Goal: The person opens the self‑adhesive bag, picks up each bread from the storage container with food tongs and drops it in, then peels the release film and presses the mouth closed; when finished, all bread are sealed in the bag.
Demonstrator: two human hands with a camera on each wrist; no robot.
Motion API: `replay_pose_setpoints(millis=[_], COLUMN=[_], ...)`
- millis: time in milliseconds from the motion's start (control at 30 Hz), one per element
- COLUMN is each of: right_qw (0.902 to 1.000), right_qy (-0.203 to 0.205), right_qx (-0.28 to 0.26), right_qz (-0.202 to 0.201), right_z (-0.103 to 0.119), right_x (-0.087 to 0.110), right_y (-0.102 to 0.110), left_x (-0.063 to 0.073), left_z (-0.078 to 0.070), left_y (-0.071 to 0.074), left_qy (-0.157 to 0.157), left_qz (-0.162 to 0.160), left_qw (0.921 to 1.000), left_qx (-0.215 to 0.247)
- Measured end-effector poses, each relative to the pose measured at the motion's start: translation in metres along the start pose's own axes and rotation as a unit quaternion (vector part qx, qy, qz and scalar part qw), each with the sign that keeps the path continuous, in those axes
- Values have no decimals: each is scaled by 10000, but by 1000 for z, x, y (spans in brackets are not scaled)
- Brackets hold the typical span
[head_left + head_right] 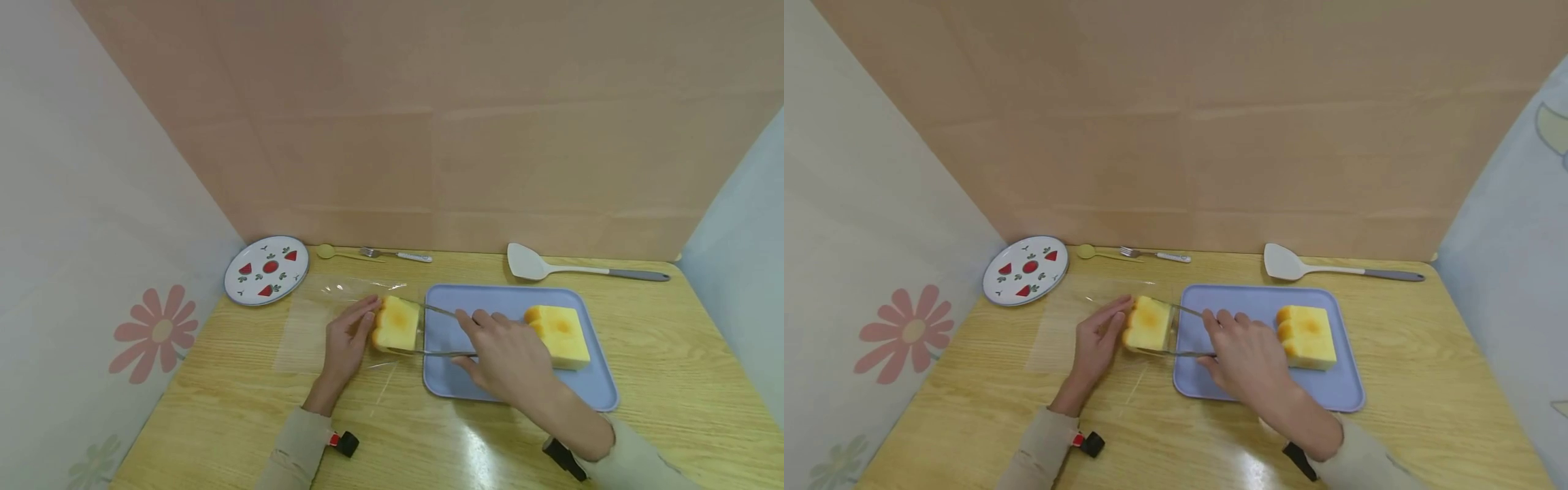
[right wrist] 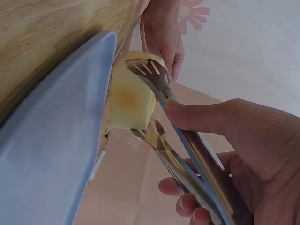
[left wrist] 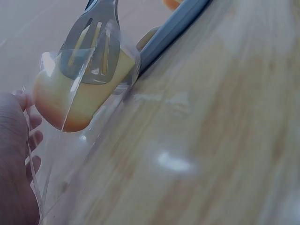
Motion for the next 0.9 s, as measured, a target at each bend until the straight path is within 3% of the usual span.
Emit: replay_pose_setpoints(millis=[133, 333, 633, 900], right_qw=[9999, 9984, 9914, 9918], right_qy=[-47, -52, -337, -208], right_qx=[-92, -440, -945, -1077], right_qz=[121, 341, 845, 652], right_z=[-3, -9, -22, -27], right_x=[-4, -9, -5, 2], right_y=[-5, -20, -35, -42], left_x=[-1, 0, -2, -4], left_z=[-2, 1, 1, -2], left_y=[1, 4, 7, 8], left_qy=[36, 194, 224, 152], left_qz=[-96, 46, 11, 36], left_qw=[9998, 9996, 9997, 9997], left_qx=[-150, -213, -89, -194])
Point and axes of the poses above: each hand's wrist, its own x-axis away from the middle knuckle, its own y-axis out of the back of the hand, z = x × y, the point moved 5 cm from there along -x, towards the middle knuckle, and after that the axes turned 9 degrees about z, right-handed, at the moved point
